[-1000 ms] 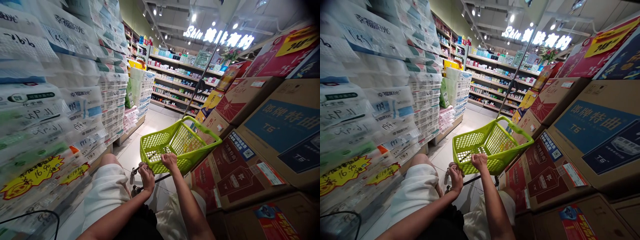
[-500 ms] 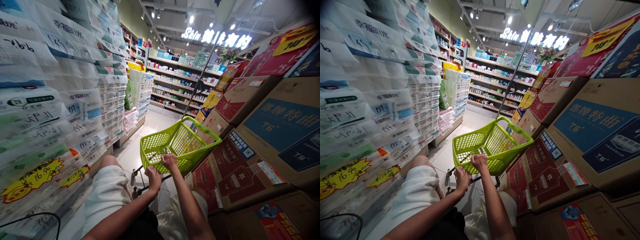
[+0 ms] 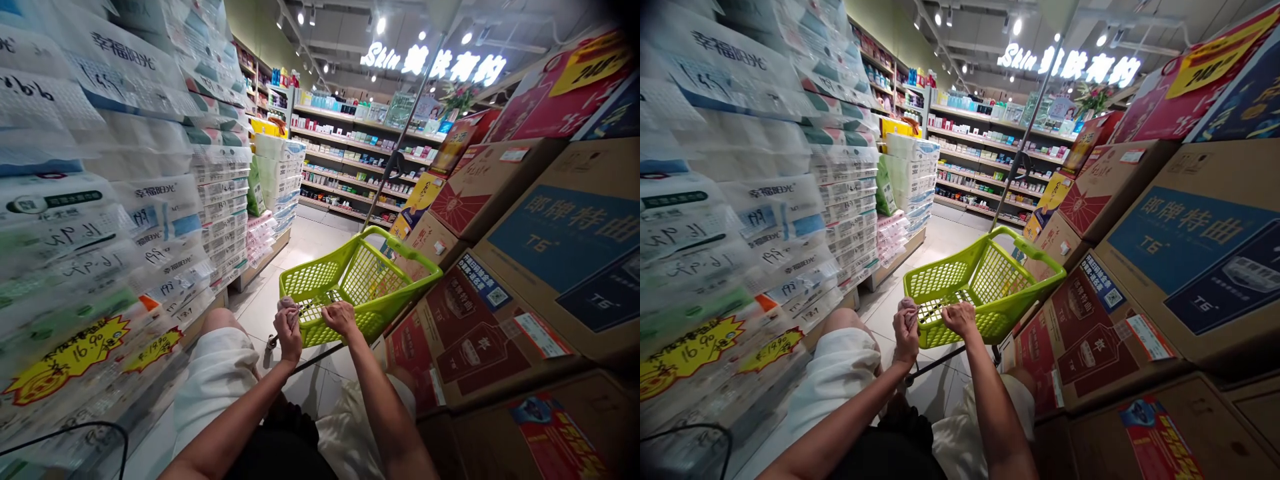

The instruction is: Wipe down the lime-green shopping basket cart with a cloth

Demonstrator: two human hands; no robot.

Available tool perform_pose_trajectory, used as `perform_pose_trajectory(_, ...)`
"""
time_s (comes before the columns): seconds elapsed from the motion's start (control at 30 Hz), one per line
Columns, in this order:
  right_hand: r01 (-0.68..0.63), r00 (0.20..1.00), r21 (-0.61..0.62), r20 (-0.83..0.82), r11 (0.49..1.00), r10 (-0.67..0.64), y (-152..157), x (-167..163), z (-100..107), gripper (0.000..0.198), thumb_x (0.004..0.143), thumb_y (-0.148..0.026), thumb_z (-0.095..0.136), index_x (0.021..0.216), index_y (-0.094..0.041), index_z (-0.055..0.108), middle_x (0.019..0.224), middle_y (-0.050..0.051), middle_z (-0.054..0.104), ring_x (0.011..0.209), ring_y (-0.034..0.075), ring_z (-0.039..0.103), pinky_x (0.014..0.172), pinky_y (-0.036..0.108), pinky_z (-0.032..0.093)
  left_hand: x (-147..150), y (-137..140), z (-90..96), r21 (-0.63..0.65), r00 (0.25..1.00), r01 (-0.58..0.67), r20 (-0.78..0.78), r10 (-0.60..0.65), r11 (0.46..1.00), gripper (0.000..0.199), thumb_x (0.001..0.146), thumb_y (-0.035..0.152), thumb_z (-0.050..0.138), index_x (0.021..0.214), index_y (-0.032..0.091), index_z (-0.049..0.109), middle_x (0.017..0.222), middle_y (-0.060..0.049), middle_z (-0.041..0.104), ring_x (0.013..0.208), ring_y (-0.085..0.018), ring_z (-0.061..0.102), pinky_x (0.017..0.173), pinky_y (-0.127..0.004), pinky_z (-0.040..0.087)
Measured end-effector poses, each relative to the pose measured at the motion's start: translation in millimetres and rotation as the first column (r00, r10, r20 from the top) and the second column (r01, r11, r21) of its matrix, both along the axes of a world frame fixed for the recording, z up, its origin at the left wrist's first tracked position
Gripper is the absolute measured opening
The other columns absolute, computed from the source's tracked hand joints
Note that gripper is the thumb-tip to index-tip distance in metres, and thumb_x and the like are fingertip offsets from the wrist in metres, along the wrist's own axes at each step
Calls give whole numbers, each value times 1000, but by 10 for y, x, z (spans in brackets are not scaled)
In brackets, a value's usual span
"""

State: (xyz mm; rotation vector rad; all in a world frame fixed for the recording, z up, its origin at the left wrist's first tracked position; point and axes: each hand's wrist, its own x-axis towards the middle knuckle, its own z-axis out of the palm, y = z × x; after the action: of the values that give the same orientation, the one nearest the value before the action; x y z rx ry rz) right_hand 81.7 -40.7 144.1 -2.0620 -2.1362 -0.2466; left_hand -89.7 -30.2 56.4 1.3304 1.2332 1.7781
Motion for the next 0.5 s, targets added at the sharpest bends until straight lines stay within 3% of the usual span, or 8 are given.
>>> perform_pose_trajectory(0.1, -60, 998, 0, 9, 998, 60, -103, 126, -5, 43, 99, -32, 49, 68, -21, 77, 79, 4, 79, 73, 14, 66, 71, 26, 32, -14, 110, 88, 18, 999, -15, -40, 16, 1000, 16, 85, 27, 60, 101, 25, 58, 108, -7, 58, 112, -26, 54, 109, -46, 40)
perform_pose_trajectory(0.27, -36, 999, -58, 28, 998, 38, -251, 208, 75, 41, 100, -28, 48, 70, -19, 74, 82, 6, 78, 76, 15, 68, 72, 26, 33, -103, 318, 64, -142, 987, -84, 122, 101, 986, 16, 88, 30, 55, 102, 24, 52, 109, -6, 57, 107, -22, 56, 105, -42, 43)
perform_pose_trajectory(0.4, 59, 997, -92, -44, 994, -63, -308, -165, 162, 46, 108, -36, 33, 92, -23, 74, 96, 5, 79, 83, 17, 71, 68, 27, 34, 18, 165, -119, -190, 969, -106, 201, 144, 976, 27, 92, 42, 53, 111, 24, 49, 117, -7, 57, 112, -22, 56, 103, -39, 45)
perform_pose_trajectory(0.5, 99, 988, -116, -104, 988, -111, -352, -585, 123, 50, 110, -39, 23, 103, -25, 70, 99, 5, 79, 87, 19, 73, 68, 27, 36, 100, 0, -240, -306, 939, 43, 337, 66, 951, 34, 91, 52, 54, 109, 25, 48, 104, -5, 60, 97, -20, 61, 85, -34, 51)
